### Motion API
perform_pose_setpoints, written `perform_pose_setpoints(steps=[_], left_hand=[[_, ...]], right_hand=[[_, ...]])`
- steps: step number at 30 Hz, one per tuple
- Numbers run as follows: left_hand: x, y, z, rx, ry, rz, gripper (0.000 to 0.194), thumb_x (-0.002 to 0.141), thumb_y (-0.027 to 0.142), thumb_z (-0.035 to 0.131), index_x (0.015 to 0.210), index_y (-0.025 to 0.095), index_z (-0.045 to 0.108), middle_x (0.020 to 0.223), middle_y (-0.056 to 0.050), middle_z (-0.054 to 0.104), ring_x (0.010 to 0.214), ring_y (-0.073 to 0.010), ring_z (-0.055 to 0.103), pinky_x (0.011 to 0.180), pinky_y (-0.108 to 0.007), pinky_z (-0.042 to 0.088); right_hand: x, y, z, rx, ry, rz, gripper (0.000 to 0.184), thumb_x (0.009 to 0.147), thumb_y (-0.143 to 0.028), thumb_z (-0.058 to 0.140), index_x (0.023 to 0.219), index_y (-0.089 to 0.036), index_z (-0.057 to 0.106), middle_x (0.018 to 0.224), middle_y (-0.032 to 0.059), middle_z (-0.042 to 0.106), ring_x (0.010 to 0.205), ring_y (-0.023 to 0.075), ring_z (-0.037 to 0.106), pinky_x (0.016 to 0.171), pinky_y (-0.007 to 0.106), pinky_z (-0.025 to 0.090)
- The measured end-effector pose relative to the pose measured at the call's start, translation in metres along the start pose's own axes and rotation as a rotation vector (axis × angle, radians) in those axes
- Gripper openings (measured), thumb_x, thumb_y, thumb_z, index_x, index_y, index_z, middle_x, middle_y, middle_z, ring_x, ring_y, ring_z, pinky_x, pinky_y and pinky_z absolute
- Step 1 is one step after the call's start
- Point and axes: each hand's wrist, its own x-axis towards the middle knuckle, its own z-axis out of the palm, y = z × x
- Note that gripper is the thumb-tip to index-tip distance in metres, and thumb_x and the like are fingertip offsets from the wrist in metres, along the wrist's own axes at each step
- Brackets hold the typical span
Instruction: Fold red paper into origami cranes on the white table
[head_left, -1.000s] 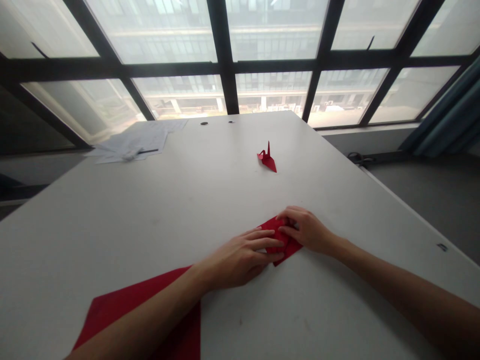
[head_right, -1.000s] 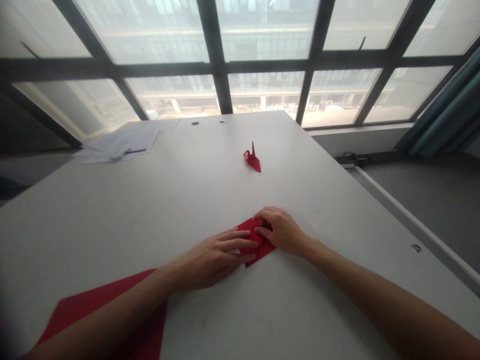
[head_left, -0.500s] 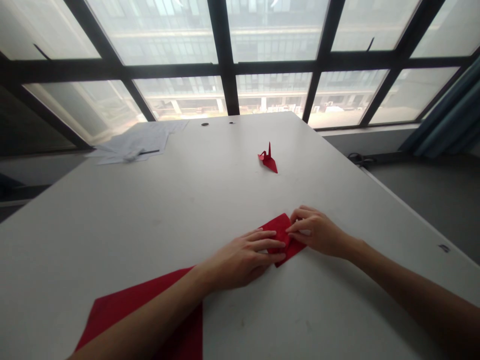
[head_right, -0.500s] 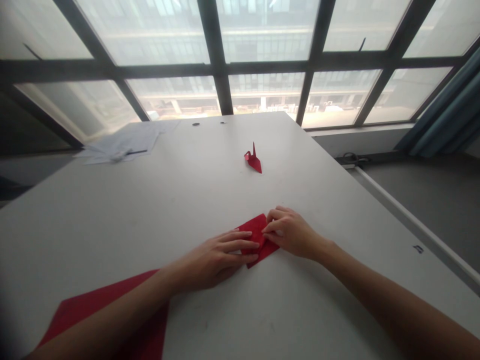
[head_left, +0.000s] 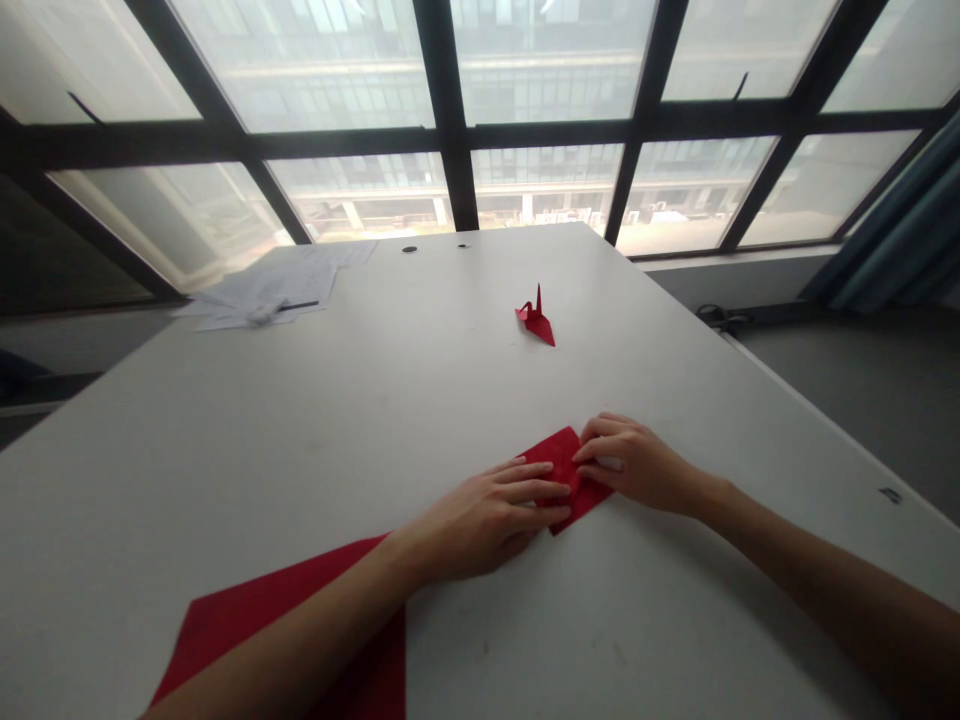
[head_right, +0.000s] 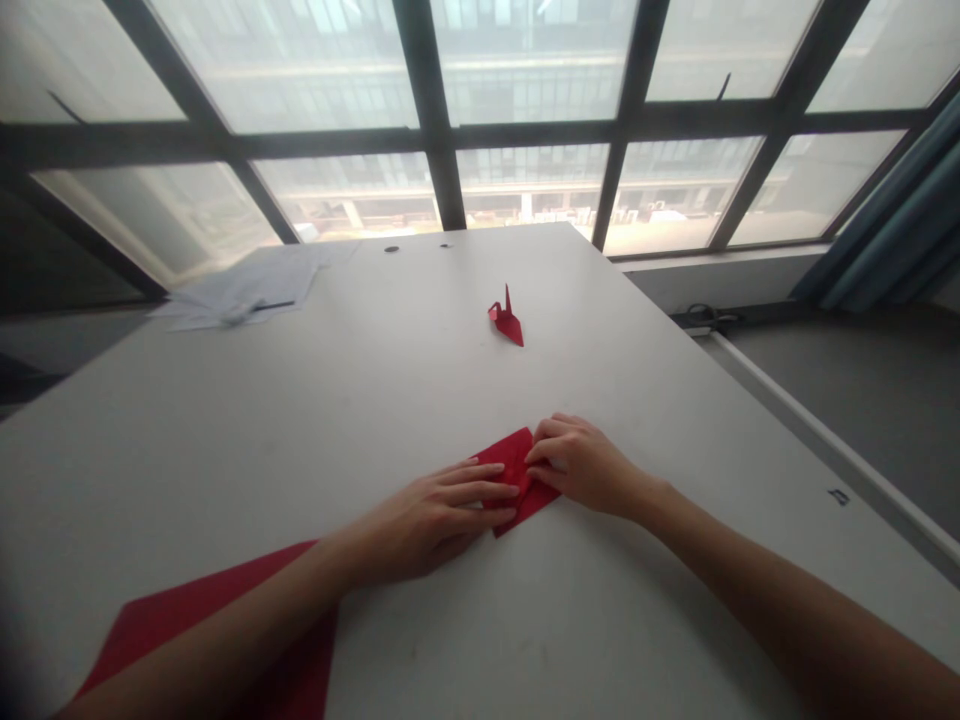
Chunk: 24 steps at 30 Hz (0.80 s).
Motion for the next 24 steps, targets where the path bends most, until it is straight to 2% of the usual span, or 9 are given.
perform_pose_setpoints(steps=[3,6,12,18,21,24], left_hand=[[-0.001,-0.001,0.001,0.001,-0.006,-0.007,0.041,0.096,0.014,0.051,0.134,0.027,0.058,0.14,-0.001,0.059,0.142,-0.0232,0.041,0.121,-0.044,0.03],[-0.002,-0.002,0.002,0.004,-0.013,-0.013,0.043,0.094,0.014,0.053,0.135,0.028,0.058,0.141,-0.001,0.058,0.142,-0.0236,0.04,0.122,-0.045,0.029],[0.0,-0.001,0.001,0.007,-0.005,-0.008,0.041,0.095,0.014,0.053,0.132,0.026,0.06,0.14,-0.001,0.059,0.142,-0.0225,0.04,0.121,-0.042,0.032],[-0.001,0.0,0.0,0.008,-0.003,-0.017,0.041,0.093,0.013,0.054,0.131,0.027,0.06,0.138,-0.001,0.061,0.14,-0.0232,0.043,0.121,-0.044,0.031],[-0.001,0.0,0.0,0.006,0.003,-0.026,0.039,0.095,0.015,0.052,0.131,0.028,0.061,0.137,-0.002,0.062,0.139,-0.0241,0.044,0.12,-0.045,0.031],[-0.001,0.001,-0.001,0.008,-0.003,-0.027,0.04,0.095,0.014,0.052,0.132,0.028,0.06,0.138,-0.002,0.061,0.139,-0.0243,0.044,0.12,-0.045,0.031]], right_hand=[[0.001,0.003,0.0,0.098,0.112,0.107,0.012,0.093,-0.024,0.06,0.092,-0.022,0.072,0.09,0.0051,0.069,0.085,0.02,0.061,0.08,0.034,0.048],[0.003,0.005,0.002,0.105,0.23,0.23,0.01,0.091,-0.026,0.06,0.092,-0.02,0.068,0.084,0.0042,0.067,0.079,0.0198,0.06,0.075,0.034,0.047],[0.002,0.002,0.011,-0.054,0.144,0.266,0.022,0.08,-0.029,0.073,0.098,-0.022,0.063,0.082,0.0021,0.063,0.079,0.0209,0.057,0.078,0.036,0.043],[0.0,0.006,0.013,-0.089,0.109,0.36,0.028,0.082,-0.024,0.069,0.109,-0.027,0.063,0.091,0.0028,0.064,0.091,0.0239,0.057,0.086,0.042,0.038],[0.0,0.011,0.012,-0.036,0.131,0.378,0.033,0.081,-0.015,0.063,0.112,-0.027,0.065,0.091,0.0021,0.064,0.089,0.0222,0.059,0.086,0.04,0.04],[0.0,0.013,0.012,0.022,0.202,0.382,0.025,0.086,-0.017,0.059,0.11,-0.024,0.066,0.088,0.0026,0.064,0.085,0.0211,0.06,0.083,0.038,0.043]])
